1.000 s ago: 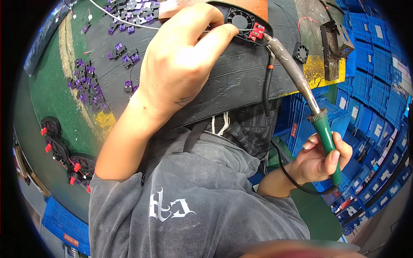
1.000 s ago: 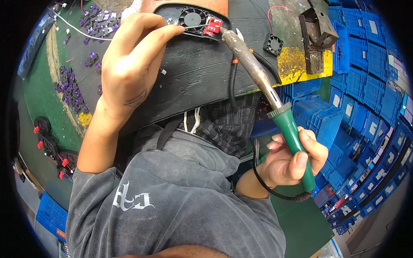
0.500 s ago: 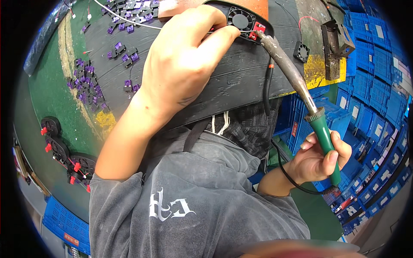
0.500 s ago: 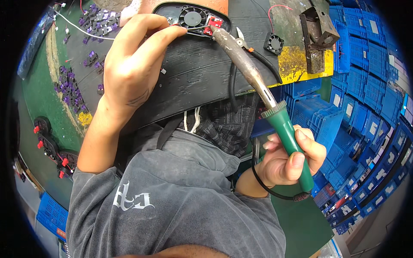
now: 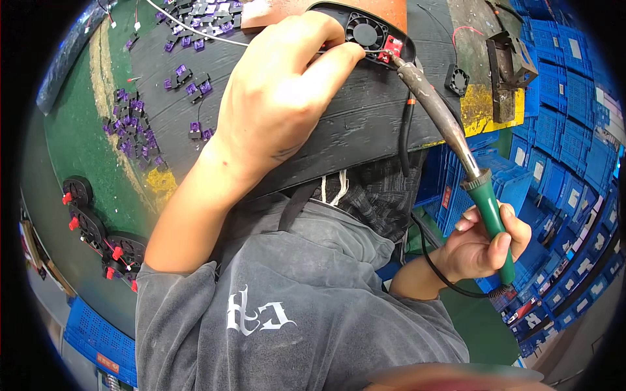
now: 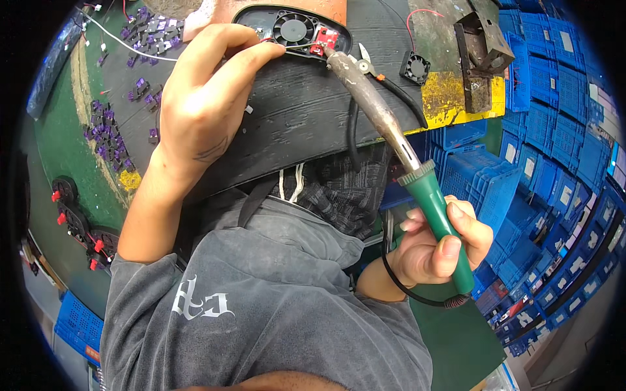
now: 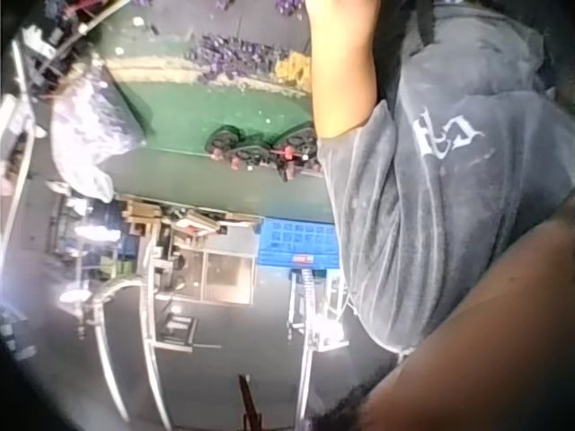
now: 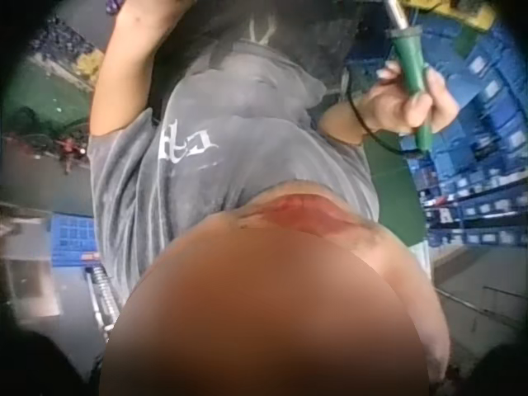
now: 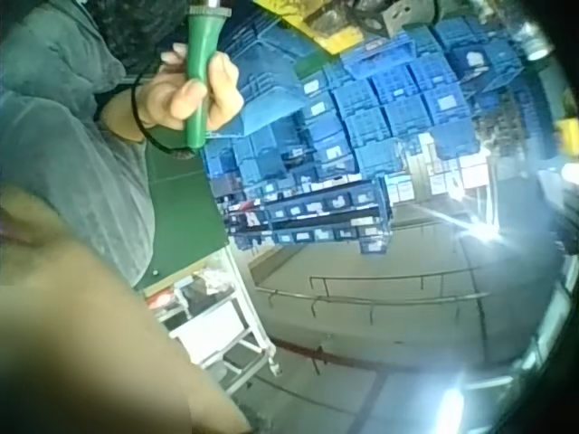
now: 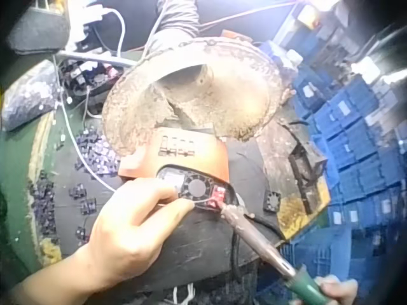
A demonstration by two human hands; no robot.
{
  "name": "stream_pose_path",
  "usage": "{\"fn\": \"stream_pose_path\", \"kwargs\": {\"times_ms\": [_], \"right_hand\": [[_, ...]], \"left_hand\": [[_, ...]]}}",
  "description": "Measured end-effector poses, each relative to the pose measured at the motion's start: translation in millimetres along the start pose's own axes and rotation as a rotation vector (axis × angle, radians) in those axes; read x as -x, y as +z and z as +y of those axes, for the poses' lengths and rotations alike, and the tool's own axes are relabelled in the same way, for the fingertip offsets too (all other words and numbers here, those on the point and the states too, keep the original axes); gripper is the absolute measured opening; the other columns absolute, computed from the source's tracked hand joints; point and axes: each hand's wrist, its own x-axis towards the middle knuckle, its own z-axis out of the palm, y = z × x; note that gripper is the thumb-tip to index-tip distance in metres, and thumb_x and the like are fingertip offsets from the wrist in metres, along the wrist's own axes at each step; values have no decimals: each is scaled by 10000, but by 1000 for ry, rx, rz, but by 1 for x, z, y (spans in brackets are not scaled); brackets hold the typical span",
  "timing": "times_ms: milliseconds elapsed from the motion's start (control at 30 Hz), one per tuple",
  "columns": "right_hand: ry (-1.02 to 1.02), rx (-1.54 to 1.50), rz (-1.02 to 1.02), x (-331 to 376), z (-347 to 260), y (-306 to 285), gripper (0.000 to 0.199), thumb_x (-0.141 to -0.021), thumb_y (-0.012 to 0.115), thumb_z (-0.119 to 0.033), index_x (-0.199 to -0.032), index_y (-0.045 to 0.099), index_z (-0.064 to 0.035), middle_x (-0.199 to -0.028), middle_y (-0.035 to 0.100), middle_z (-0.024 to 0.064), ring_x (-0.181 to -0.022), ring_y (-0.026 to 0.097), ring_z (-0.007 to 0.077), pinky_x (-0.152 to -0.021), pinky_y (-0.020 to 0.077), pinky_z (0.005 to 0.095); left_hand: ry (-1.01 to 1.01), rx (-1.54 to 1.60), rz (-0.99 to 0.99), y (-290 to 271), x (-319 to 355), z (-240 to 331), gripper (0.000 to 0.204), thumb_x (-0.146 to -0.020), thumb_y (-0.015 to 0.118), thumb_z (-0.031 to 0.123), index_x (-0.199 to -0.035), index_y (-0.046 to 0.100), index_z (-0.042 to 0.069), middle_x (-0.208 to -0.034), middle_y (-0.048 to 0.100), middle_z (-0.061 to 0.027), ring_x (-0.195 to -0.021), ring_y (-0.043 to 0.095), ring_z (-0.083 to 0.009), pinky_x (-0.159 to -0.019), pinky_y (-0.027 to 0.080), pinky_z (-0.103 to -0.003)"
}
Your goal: Assembling and soldering components of an electronic device at a workbench.
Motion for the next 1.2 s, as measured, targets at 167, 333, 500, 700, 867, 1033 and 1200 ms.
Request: {"fn": "stream_pose_path", "kwargs": {"times_ms": [167,333,500,700,867,1033,1200], "right_hand": [[8,-28,-2,-3,-1,-3,310,-920,583,-260,-1057,598,18,-868,632,202,-542,597,204,-417,466,236],[10,-27,3,-4,0,-1,317,-914,589,-269,-1050,603,17,-863,632,198,-544,597,205,-413,465,242],[19,53,32,-4,3,4,352,-935,597,-318,-1070,570,5,-751,595,199,-506,561,173,-408,450,221],[8,70,18,-6,0,5,358,-936,601,-328,-1070,571,3,-744,595,197,-503,559,171,-406,447,221],[9,59,6,-5,1,8,356,-936,603,-326,-1067,573,4,-738,590,190,-503,560,172,-406,448,221],[1,-17,-21,-6,-2,5,308,-915,590,-264,-1054,592,11,-869,629,198,-543,597,206,-408,461,235],[-4,-3,-16,-7,-1,7,330,-917,585,-275,-1059,592,23,-845,624,193,-538,592,202,-411,456,234]], "left_hand": [[6,-5,-2,1,-1,0,276,-691,680,-98,-949,712,-7,-890,597,-101,-794,617,-241,-701,520,-322],[16,-11,7,3,0,-2,289,-690,677,-100,-961,711,-5,-900,598,-102,-806,618,-243,-710,522,-326],[16,-13,-2,4,2,-3,287,-707,675,-100,-974,711,-3,-919,600,-104,-822,623,-250,-730,528,-325],[5,-1,3,5,2,-2,275,-713,680,-93,-972,710,-5,-916,604,-106,-822,627,-254,-735,528,-328],[-2,-9,-3,2,1,-2,272,-708,685,-91,-966,709,-10,-906,603,-106,-813,622,-252,-728,526,-327],[3,10,24,1,0,-2,269,-705,688,-93,-961,708,-12,-903,604,-105,-801,617,-252,-718,523,-327],[9,-1,34,2,0,-2,274,-699,687,-95,-959,707,-14,-897,603,-106,-804,616,-252,-711,520,-326]]}}
